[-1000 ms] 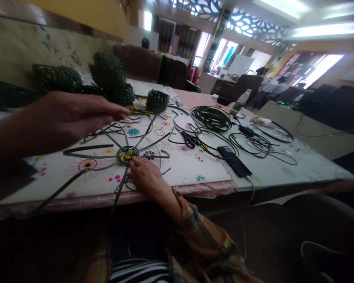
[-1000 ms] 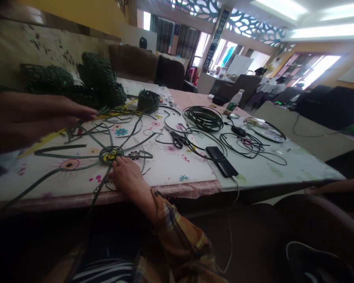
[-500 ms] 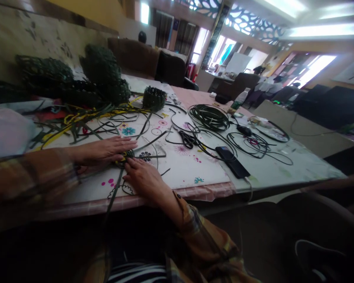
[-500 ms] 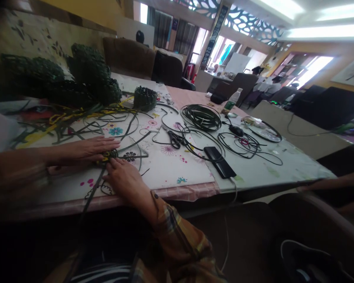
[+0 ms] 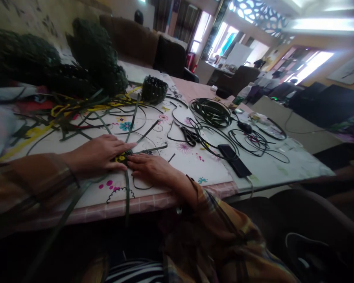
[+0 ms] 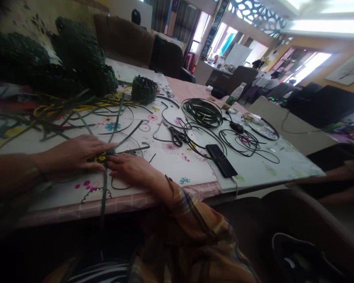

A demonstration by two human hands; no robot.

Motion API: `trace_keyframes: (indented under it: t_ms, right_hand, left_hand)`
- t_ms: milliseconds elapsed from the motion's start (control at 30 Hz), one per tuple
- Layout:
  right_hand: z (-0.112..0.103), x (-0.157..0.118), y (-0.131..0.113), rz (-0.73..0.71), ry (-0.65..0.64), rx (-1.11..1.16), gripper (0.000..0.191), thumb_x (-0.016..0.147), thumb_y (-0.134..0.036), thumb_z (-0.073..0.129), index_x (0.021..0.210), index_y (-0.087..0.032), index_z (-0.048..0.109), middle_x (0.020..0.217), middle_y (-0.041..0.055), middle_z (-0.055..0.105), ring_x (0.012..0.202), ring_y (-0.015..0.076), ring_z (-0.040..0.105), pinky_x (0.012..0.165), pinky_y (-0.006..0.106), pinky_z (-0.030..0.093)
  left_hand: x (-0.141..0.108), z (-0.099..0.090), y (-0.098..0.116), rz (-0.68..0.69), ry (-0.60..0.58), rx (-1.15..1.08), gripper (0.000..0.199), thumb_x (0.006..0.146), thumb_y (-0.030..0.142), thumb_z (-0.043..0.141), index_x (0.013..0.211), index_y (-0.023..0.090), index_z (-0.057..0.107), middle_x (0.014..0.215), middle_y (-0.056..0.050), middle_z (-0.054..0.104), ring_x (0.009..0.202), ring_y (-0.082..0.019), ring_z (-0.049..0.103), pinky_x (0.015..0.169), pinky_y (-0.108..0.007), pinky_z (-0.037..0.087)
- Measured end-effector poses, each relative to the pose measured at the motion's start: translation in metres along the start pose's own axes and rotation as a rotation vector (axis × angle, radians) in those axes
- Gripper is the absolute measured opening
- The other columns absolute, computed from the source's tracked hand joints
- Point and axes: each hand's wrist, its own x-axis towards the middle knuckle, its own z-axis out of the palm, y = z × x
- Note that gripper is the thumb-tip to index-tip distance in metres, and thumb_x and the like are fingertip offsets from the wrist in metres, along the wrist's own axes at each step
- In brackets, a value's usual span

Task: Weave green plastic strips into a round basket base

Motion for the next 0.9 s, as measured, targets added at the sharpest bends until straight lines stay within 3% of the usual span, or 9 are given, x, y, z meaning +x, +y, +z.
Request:
trace_keyframes:
  t_ms: [133, 233, 367, 500, 667, 800, 900]
  right_hand:
    - [-0.001, -0.002, -0.001, 0.018, 0.022, 0.079, 0.037, 0.111, -0.023, 0.063, 0.145, -0.015, 0.071, 0.164, 0.0167, 0.063, 0.158, 0.0266, 0.056, 0.136, 0.046, 0.042]
    - [0.001, -0.009, -0.002, 0.076, 0.073, 0.197, 0.041, 0.111, -0.023, 0.061, 0.15, -0.018, 0.069, 0.168, 0.013, 0.06, 0.16, 0.0231, 0.053, 0.135, 0.04, 0.042]
    - [0.004, -0.021, -0.007, 0.147, 0.115, 0.316, 0.047, 0.109, -0.028, 0.065, 0.155, -0.018, 0.066, 0.169, 0.0135, 0.058, 0.158, 0.0229, 0.056, 0.131, 0.036, 0.047]
    - [0.011, -0.028, -0.026, 0.247, 0.196, 0.199, 0.038, 0.108, -0.03, 0.069, 0.144, -0.018, 0.073, 0.167, 0.0164, 0.059, 0.153, 0.0264, 0.061, 0.127, 0.041, 0.052]
    - [0.022, -0.034, -0.054, 0.203, 0.253, -0.025, 0.024, 0.111, -0.029, 0.063, 0.129, -0.018, 0.075, 0.14, 0.015, 0.075, 0.144, 0.0268, 0.063, 0.135, 0.055, 0.04]
    - [0.026, -0.038, -0.067, 0.207, 0.243, -0.064, 0.026, 0.113, -0.022, 0.056, 0.135, -0.018, 0.07, 0.138, 0.0121, 0.075, 0.137, 0.0237, 0.064, 0.14, 0.056, 0.03]
    - [0.027, -0.036, -0.07, 0.216, 0.218, -0.032, 0.027, 0.112, -0.018, 0.056, 0.135, -0.017, 0.07, 0.137, 0.0129, 0.074, 0.132, 0.024, 0.064, 0.135, 0.05, 0.04]
  left_hand:
    - [0.007, 0.008, 0.0, 0.063, -0.028, -0.05, 0.088, 0.107, 0.081, 0.04, 0.175, 0.026, 0.042, 0.171, -0.011, 0.056, 0.16, -0.037, 0.046, 0.138, -0.049, 0.022]
    - [0.002, 0.025, -0.005, 0.022, -0.02, -0.183, 0.091, 0.107, 0.083, 0.035, 0.178, 0.026, 0.035, 0.174, -0.012, 0.051, 0.16, -0.035, 0.047, 0.136, -0.048, 0.027]
    - [-0.003, 0.035, -0.009, -0.005, 0.057, -0.28, 0.092, 0.102, 0.089, 0.039, 0.173, 0.031, 0.045, 0.173, -0.009, 0.053, 0.158, -0.037, 0.05, 0.134, -0.05, 0.032]
    - [-0.002, 0.031, -0.006, -0.01, 0.042, -0.308, 0.075, 0.102, 0.086, 0.045, 0.156, 0.038, 0.065, 0.171, -0.004, 0.056, 0.157, -0.036, 0.051, 0.134, -0.052, 0.034]
    - [-0.001, 0.03, -0.003, -0.019, 0.086, -0.33, 0.071, 0.101, 0.088, 0.048, 0.151, 0.043, 0.071, 0.17, -0.004, 0.057, 0.152, -0.036, 0.057, 0.131, -0.055, 0.037]
    - [0.0, 0.028, 0.0, -0.031, 0.081, -0.337, 0.075, 0.099, 0.091, 0.046, 0.148, 0.041, 0.073, 0.169, -0.005, 0.058, 0.152, -0.037, 0.057, 0.13, -0.057, 0.038]
    - [0.0, 0.026, 0.001, -0.033, 0.085, -0.323, 0.074, 0.101, 0.089, 0.045, 0.148, 0.041, 0.074, 0.169, -0.005, 0.058, 0.151, -0.036, 0.058, 0.129, -0.056, 0.039]
